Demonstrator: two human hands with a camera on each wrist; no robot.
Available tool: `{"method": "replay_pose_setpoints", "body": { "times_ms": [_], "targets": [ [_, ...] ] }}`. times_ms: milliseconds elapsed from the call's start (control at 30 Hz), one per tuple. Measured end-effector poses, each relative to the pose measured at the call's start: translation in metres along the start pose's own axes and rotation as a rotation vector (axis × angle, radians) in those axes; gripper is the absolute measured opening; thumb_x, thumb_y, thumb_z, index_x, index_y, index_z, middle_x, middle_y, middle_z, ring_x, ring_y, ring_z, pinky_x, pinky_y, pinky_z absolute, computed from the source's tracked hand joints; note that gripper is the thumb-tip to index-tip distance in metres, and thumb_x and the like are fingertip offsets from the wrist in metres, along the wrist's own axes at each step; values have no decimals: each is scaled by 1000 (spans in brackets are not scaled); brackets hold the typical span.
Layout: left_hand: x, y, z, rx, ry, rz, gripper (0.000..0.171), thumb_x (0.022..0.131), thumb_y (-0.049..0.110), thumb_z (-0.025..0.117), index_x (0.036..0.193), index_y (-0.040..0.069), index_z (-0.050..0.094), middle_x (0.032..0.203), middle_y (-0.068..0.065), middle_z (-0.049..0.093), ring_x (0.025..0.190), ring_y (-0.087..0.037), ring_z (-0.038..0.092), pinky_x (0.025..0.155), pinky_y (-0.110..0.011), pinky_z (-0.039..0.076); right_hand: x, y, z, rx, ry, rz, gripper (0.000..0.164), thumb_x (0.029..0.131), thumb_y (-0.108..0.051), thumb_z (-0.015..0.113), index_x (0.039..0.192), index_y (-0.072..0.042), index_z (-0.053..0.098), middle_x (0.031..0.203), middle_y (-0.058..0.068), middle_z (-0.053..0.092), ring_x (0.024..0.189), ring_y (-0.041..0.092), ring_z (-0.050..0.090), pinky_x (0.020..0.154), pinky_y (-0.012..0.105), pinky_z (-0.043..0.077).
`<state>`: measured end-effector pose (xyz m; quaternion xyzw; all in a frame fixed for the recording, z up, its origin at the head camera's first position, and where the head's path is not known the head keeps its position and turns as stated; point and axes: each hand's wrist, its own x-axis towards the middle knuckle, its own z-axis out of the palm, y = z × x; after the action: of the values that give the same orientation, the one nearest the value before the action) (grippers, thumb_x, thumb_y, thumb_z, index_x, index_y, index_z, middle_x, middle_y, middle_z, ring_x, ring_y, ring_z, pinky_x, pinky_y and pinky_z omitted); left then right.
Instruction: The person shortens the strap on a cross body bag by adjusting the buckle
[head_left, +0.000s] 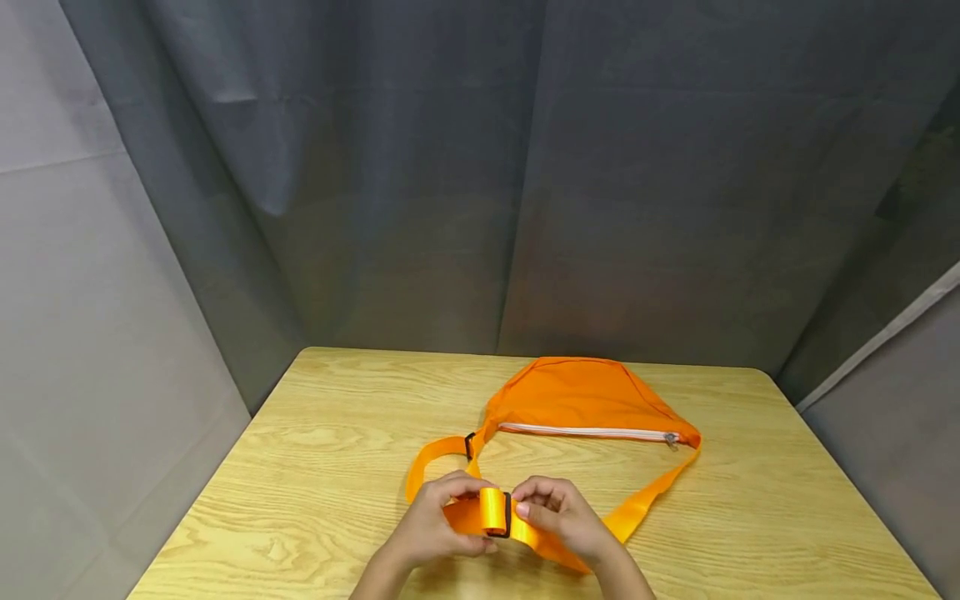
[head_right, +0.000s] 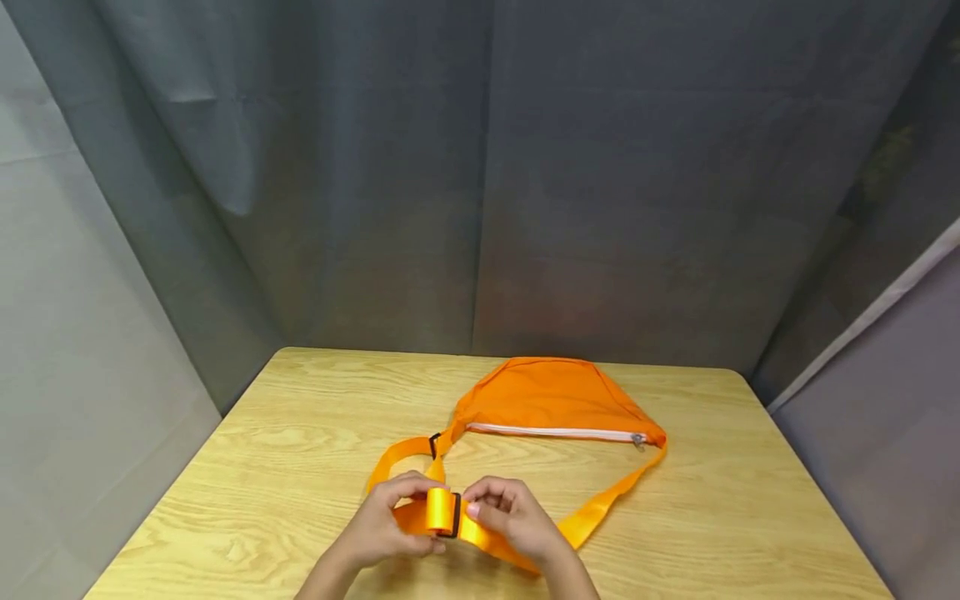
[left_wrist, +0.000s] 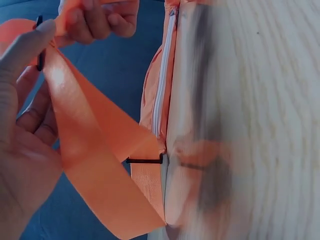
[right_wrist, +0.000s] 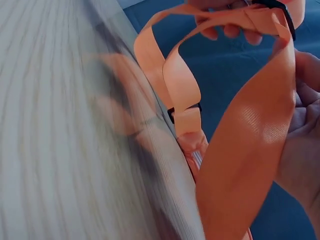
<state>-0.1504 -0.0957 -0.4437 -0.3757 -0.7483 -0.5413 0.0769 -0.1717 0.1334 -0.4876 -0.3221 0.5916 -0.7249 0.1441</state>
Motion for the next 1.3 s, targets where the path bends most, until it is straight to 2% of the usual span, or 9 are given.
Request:
{"method": "replay_pose_setpoints", "body": {
  "times_ms": [100, 300, 467, 567, 733, 867, 1033, 1167, 1300],
  "targets": [
    [0, -5, 1, 18, 18, 41, 51, 57, -2, 86, 104, 5, 65, 95, 1, 63, 83, -18, 59, 74, -34, 49, -4, -2, -3, -11, 1, 24, 20, 93, 2, 49, 110, 10, 56, 97, 6, 63, 81, 9, 56, 67, 21, 47],
    [2, 9, -4, -32, 26, -16, 50, 58, -4, 84, 104, 4, 65, 97, -2, 63, 84, -28, 61, 77, -38, 50, -13, 2, -15, -65, -20, 119, 25, 93, -1, 52, 113, 14, 54, 91, 4, 63, 78, 8, 58, 69, 23, 49],
    [3, 13, -5, -54, 18, -114, 50, 61, 2, 85, 106, 5, 65, 100, -1, 65, 87, -23, 61, 80, -38, 49, -12, 5, -16, -113, -20, 70, 17, 93, -2, 53, 102, 10, 59, 86, 0, 62, 69, 4, 51, 59, 18, 43],
    [3, 12, -4, -69, 7, -142, 48, 62, 3, 85, 106, 7, 65, 99, 1, 64, 88, -17, 59, 80, -36, 48, -9, 5, -12, -112, -9, 29, 14, 92, 1, 52, 101, 8, 60, 86, -1, 61, 68, 4, 49, 57, 17, 41],
    [2, 11, -2, -60, 6, -99, 48, 60, -1, 84, 104, 7, 66, 96, 1, 64, 87, -13, 57, 79, -35, 48, -2, 0, -3, -63, -22, -34, 13, 92, 3, 51, 99, 8, 60, 85, -1, 62, 70, 5, 51, 58, 17, 41],
    [2, 10, -1, -60, 5, -69, 49, 59, -3, 84, 104, 4, 66, 95, -1, 63, 84, -17, 58, 77, -36, 49, 1, -2, 1, 18, -63, -58, 16, 93, 5, 48, 103, 10, 59, 93, 4, 65, 80, 11, 59, 67, 22, 48],
    [2, 11, -4, -56, 19, -84, 48, 60, 0, 85, 104, 5, 66, 95, 0, 63, 85, -24, 58, 78, -37, 48, -5, -5, -5, 3, -29, 28, 21, 93, 4, 50, 111, 10, 56, 96, 7, 64, 85, 13, 61, 72, 25, 50],
    [3, 12, -7, -45, 46, -119, 47, 61, 4, 85, 104, 7, 66, 97, 1, 64, 87, -18, 58, 79, -37, 48, -12, -7, -12, -59, -5, 116, 22, 92, 0, 54, 112, 11, 56, 90, 3, 62, 77, 9, 57, 65, 22, 48],
    [3, 12, -8, -47, 44, -151, 47, 62, 6, 85, 105, 7, 67, 99, 2, 64, 88, -14, 57, 79, -37, 48, -14, -6, -14, -72, -31, 79, 18, 92, 3, 52, 104, 16, 56, 87, 1, 63, 72, 6, 54, 60, 19, 45]
  ]
}}
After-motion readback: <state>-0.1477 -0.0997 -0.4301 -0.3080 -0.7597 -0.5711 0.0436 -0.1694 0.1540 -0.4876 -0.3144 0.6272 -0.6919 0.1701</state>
